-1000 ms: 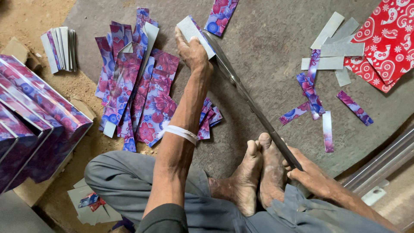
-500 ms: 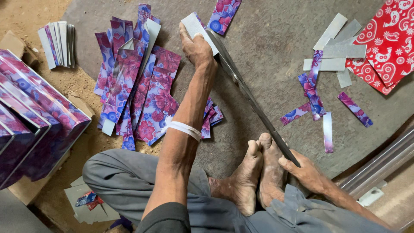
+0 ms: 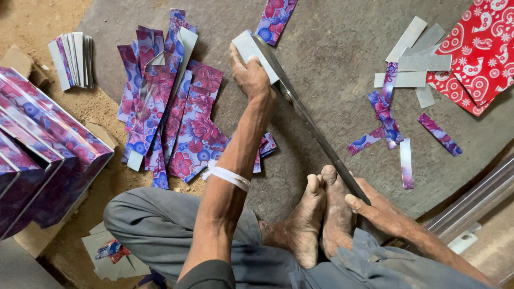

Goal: The person sits on the floor and uses large shears to cut floral-patterned paper sheets into smaller rectangular pieces. The person repeatedly picks up sheets, aligns them, cuts them, and places the cut pieces into a growing pile on the floor.

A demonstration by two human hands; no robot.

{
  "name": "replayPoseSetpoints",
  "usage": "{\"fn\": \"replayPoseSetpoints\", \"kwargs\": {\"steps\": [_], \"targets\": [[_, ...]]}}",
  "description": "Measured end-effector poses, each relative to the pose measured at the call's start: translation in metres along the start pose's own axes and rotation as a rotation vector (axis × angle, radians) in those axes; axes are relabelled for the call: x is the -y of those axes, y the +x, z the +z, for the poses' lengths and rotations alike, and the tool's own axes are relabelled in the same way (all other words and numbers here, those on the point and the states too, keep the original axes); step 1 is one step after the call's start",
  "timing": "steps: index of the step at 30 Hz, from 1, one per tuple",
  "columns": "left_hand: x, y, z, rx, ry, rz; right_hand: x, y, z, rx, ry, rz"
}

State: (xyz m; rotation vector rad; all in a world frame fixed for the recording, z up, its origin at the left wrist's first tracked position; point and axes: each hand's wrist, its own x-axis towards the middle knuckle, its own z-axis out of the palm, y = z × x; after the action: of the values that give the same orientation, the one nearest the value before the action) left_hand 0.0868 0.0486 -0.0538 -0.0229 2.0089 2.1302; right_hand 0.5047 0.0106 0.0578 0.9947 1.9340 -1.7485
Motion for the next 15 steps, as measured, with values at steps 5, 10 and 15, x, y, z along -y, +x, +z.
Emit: {"fn": "replayPoseSetpoints", "kwargs": {"steps": [5,10,15], "targets": [[0.005,-0.010,-0.001,0.026,-0.225,-0.048,0.000,0.003,0.007,-0.059,0.030,0.131],[-0.007,-0.012,-0.001,0.017,-0.244,-0.165,-0.010,0.007,0.012,-0.083,0.017,0.157],[-0.017,-0.012,0.000,0.011,-0.211,-0.121,-0.003,0.011,0.012,-0.059,-0.075,0.193]]}}
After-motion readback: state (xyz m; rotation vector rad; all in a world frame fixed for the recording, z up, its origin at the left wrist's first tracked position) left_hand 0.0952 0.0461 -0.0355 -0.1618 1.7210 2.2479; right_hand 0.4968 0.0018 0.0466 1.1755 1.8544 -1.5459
